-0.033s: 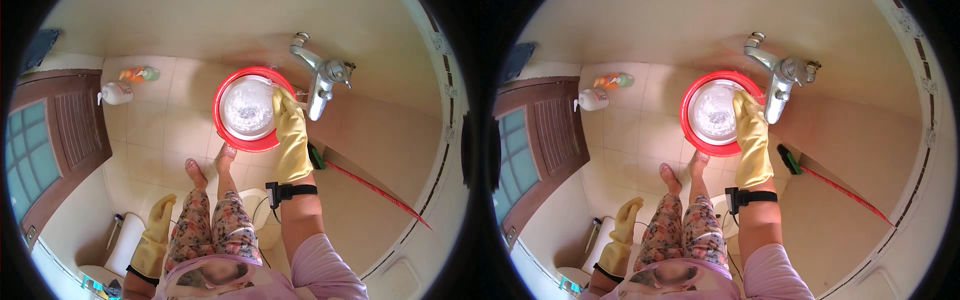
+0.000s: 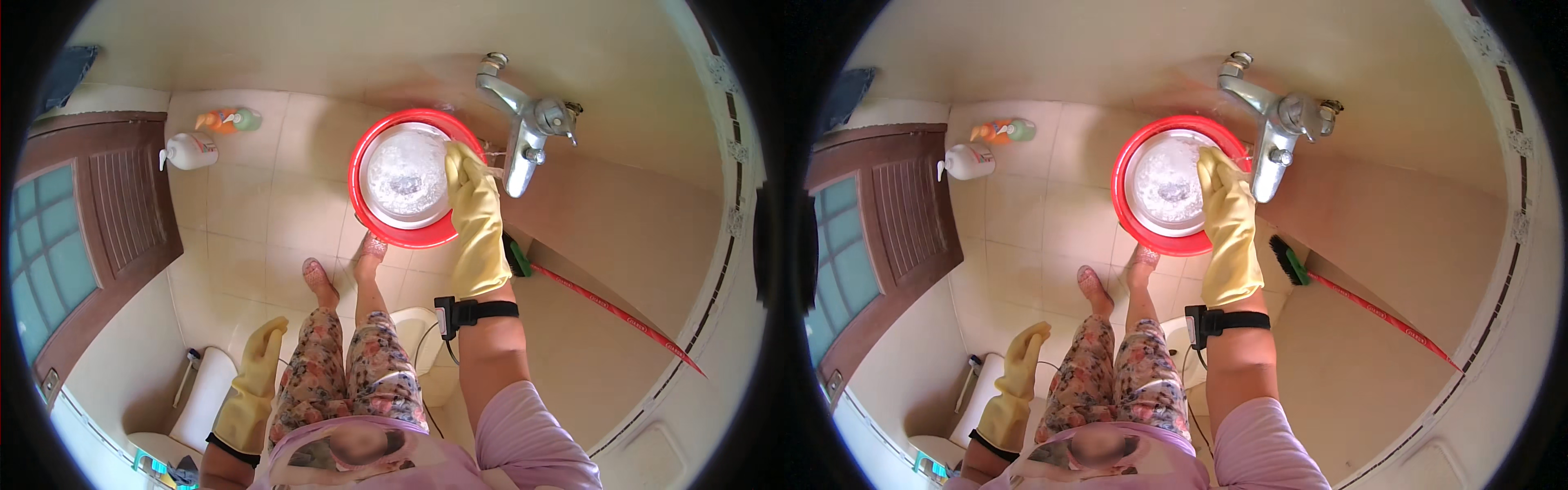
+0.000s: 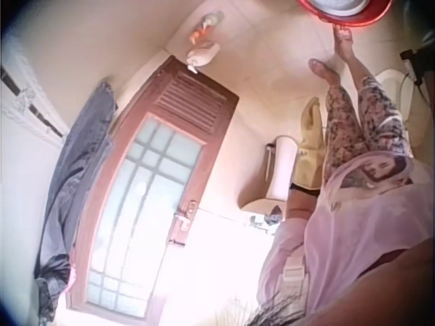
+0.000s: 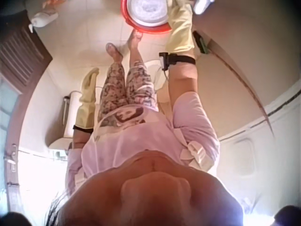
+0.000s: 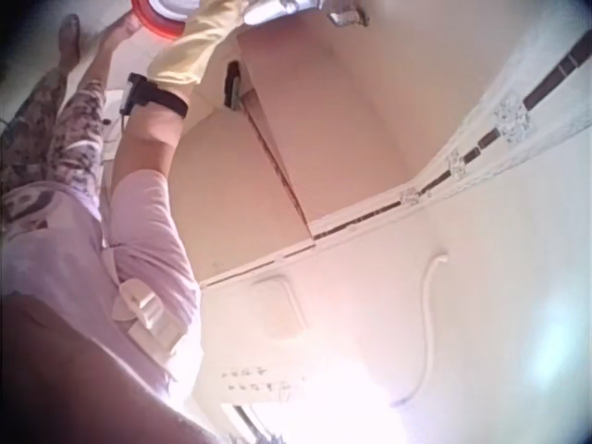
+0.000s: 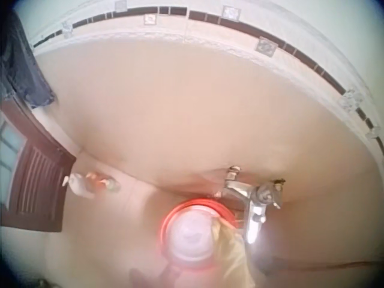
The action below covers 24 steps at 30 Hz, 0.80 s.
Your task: The person is cleaning the bathroom floor and squat toilet using a broom, brush, and water.
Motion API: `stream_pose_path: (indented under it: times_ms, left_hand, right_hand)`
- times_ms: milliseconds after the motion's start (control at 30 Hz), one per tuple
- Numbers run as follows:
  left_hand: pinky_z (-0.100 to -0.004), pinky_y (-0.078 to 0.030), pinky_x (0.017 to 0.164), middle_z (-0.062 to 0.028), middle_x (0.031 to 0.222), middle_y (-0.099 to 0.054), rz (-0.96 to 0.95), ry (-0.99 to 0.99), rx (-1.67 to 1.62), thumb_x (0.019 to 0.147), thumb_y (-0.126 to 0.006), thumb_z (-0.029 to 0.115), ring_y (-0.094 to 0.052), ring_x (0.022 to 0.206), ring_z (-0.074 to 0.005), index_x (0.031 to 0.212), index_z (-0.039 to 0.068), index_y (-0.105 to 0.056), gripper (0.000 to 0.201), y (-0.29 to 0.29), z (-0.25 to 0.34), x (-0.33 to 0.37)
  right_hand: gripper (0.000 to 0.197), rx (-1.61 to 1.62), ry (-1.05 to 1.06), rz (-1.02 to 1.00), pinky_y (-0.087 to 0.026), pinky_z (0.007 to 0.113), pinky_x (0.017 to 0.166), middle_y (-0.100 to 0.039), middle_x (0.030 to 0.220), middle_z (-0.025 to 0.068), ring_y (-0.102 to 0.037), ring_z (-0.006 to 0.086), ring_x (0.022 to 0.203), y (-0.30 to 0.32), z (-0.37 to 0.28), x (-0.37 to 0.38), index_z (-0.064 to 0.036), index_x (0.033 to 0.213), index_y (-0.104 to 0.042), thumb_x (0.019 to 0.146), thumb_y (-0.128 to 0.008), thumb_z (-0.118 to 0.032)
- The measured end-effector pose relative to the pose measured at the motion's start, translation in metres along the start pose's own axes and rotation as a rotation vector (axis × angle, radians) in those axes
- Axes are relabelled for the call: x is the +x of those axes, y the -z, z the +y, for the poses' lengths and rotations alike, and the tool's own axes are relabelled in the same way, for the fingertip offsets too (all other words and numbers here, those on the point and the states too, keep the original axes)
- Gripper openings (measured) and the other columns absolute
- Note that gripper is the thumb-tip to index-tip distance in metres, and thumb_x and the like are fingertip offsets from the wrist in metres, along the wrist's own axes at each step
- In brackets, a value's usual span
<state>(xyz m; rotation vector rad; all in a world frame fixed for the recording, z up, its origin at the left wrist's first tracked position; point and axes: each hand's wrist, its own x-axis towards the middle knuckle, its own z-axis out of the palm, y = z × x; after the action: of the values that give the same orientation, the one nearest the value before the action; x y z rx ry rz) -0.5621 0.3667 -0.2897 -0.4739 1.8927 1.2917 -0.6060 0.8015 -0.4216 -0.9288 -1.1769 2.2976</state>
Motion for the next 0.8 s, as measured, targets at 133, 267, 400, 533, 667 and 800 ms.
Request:
stream_pose_path:
  times_ms: [133, 267, 400, 533, 667, 800]
  left_hand:
    - [-0.0343, -0.045, 0.104, -0.016, 0.123, -0.063, 0.015, 0.011, 0.005, 0.101, -0.053, 0.011, -0.059, 0.117, -0.0235, 0.127, -0.005, -0.058, 0.031, 0.007, -0.013, 0.003]
    - [-0.0341, -0.045, 0.105, -0.016, 0.123, -0.063, 0.028, 0.04, 0.038, 0.101, -0.053, 0.012, -0.059, 0.116, -0.0234, 0.127, -0.005, -0.058, 0.031, 0.011, -0.016, 0.005]
    - [-0.0319, -0.043, 0.104, -0.0128, 0.123, -0.063, 0.013, 0.073, 0.002, 0.1, -0.056, 0.01, -0.058, 0.116, -0.0202, 0.127, -0.003, -0.058, 0.031, 0.015, -0.021, 0.008]
    - [-0.0317, -0.042, 0.104, -0.0129, 0.124, -0.062, 0.016, 0.077, -0.016, 0.1, -0.056, 0.01, -0.058, 0.116, -0.0202, 0.129, -0.003, -0.057, 0.032, 0.019, -0.021, 0.008]
    - [-0.0316, -0.042, 0.104, -0.0127, 0.124, -0.062, 0.023, 0.073, -0.002, 0.1, -0.056, 0.011, -0.057, 0.116, -0.0202, 0.128, -0.003, -0.057, 0.032, 0.02, -0.018, 0.007]
    - [-0.0315, -0.043, 0.104, -0.0127, 0.124, -0.063, 0.023, 0.077, -0.027, 0.1, -0.056, 0.011, -0.058, 0.116, -0.0203, 0.128, -0.002, -0.058, 0.031, 0.02, -0.018, 0.009]
  right_hand:
    - [0.034, -0.115, -0.023, -0.038, -0.047, 0.036, 0.107, -0.058, 0.129, 0.0229, -0.054, 0.0274, 0.128, -0.003, 0.003, -0.005, 0.0109, 0.128, -0.051, 0.1, -0.046, -0.007]
    - [0.034, 0.068, -0.191, 0.184, -0.051, 0.04, 0.1, -0.063, 0.116, 0.0222, -0.061, 0.0252, 0.113, 0.007, 0.019, -0.006, 0.0061, 0.124, -0.058, 0.098, -0.054, -0.015]
    - [0.05, -0.234, -0.147, 0.065, -0.053, 0.025, 0.09, -0.057, 0.116, 0.0127, -0.058, 0.0098, 0.099, 0.035, 0.033, 0.004, -0.0065, 0.136, -0.055, 0.09, -0.054, 0.015]
    - [0.045, -0.163, -0.046, -0.015, -0.051, 0.031, 0.099, -0.054, 0.127, 0.019, -0.058, 0.0181, 0.114, 0.035, 0.031, 0.006, 0.0002, 0.139, -0.049, 0.094, -0.055, 0.004]
    - [0.056, -0.046, 0.033, -0.033, -0.036, 0.043, 0.116, -0.043, 0.141, 0.0325, -0.041, 0.0357, 0.138, 0.005, -0.007, -0.006, 0.0175, 0.137, -0.038, 0.099, -0.051, -0.021]
    - [0.046, -0.069, 0.028, 0.112, -0.04, 0.041, 0.113, -0.052, 0.135, 0.0269, -0.05, 0.0323, 0.131, 0.01, -0.037, -0.022, 0.0127, 0.135, -0.046, 0.099, -0.051, -0.016]
